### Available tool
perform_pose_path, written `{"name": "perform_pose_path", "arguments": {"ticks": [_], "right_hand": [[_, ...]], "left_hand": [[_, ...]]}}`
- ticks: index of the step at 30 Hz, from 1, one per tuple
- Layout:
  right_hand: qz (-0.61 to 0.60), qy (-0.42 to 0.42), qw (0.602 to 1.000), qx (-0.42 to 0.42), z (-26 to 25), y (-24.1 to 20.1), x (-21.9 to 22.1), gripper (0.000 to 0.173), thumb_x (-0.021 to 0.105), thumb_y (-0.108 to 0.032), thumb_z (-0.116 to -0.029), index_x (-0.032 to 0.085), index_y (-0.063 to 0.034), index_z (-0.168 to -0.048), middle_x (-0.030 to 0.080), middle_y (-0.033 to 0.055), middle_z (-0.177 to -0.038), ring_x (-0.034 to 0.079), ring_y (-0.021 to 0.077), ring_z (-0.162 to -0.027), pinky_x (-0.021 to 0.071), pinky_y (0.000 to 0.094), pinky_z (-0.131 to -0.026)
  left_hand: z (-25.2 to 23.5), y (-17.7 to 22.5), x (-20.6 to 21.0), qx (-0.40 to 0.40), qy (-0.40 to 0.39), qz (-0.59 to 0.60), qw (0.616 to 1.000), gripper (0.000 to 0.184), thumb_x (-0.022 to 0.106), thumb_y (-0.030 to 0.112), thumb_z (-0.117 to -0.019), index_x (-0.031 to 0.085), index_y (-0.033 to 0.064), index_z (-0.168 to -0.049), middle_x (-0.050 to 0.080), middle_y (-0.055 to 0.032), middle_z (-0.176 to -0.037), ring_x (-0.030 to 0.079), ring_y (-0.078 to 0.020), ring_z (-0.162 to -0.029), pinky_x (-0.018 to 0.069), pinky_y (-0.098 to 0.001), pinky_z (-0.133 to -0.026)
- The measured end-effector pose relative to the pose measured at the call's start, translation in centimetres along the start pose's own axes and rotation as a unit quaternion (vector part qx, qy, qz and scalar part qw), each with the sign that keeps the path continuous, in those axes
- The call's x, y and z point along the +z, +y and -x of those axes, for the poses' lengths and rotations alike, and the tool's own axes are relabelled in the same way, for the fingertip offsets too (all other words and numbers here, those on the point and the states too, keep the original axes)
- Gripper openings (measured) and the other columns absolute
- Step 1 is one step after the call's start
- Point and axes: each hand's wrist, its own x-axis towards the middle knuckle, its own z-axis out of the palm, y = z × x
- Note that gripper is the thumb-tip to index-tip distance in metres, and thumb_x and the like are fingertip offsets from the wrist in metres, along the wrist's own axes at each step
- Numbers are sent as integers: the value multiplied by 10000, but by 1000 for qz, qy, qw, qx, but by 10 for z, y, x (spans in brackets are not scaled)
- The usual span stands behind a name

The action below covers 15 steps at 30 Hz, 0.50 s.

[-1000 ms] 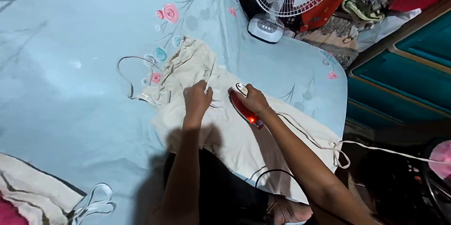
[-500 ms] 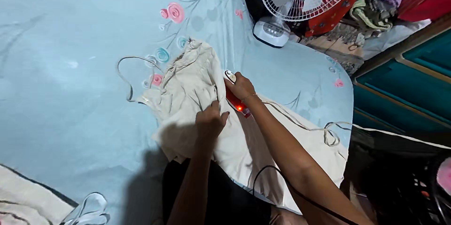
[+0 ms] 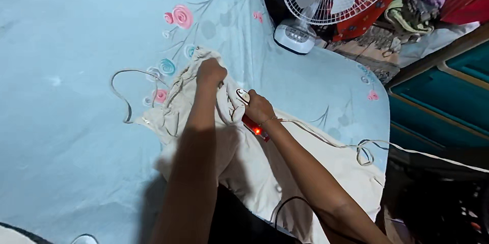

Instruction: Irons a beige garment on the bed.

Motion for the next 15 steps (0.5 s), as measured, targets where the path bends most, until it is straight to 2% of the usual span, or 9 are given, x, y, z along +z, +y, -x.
{"name": "perform_pose_path", "arguments": {"ticks": [3, 6, 9, 11, 13, 15], "right_hand": [[-26, 9, 999, -22, -3, 5, 1, 481, 594, -449, -1037, 557, -35, -1280, 692, 220, -1043, 693, 398, -1003, 544, 586, -820], [-65, 10, 996, -55, -5, 12, -2, 486, 600, -458, -1033, 587, -17, -1238, 686, 219, -1001, 689, 388, -953, 541, 585, -814], [-71, 16, 993, -89, -9, 14, -1, 452, 597, -447, -1036, 604, -25, -1198, 680, 207, -938, 687, 379, -879, 540, 580, -755], [-72, 29, 991, -110, -20, 13, 3, 479, 592, -486, -1028, 607, -37, -1194, 683, 202, -928, 692, 379, -866, 539, 589, -736], [-72, 33, 989, -122, -34, 7, 3, 517, 586, -528, -1016, 605, -43, -1195, 682, 194, -923, 691, 371, -863, 540, 588, -732], [-68, 27, 990, -123, -49, -7, -1, 511, 593, -501, -1016, 618, -21, -1192, 686, 196, -960, 688, 365, -918, 532, 590, -799]], "left_hand": [[13, -43, -12, -10, 44, 83, 996, 388, 630, 217, -987, 638, -107, -1199, 636, -367, -1190, 616, -528, -1153, 452, -734, -963], [27, -88, 0, -48, 69, 165, 983, 390, 603, 175, -990, 597, -52, -1308, 655, -311, -1189, 668, -454, -1073, 513, -669, -947], [38, -105, 20, -66, 99, 249, 961, 431, 607, 96, -981, 539, -45, -1382, 654, -311, -1196, 682, -433, -1036, 529, -633, -931], [35, -111, 34, -57, 116, 322, 938, 523, 612, 83, -971, 444, -18, -1456, 647, -279, -1183, 689, -373, -987, 564, -566, -888], [36, -110, 42, -38, 128, 374, 918, 701, 688, 230, -974, 333, 32, -1545, 664, -249, -1184, 691, -339, -974, 569, -532, -869], [42, -101, 42, -19, 136, 369, 919, 834, 746, 360, -938, 289, 40, -1558, 672, -243, -1197, 702, -346, -968, 573, -550, -853]]}}
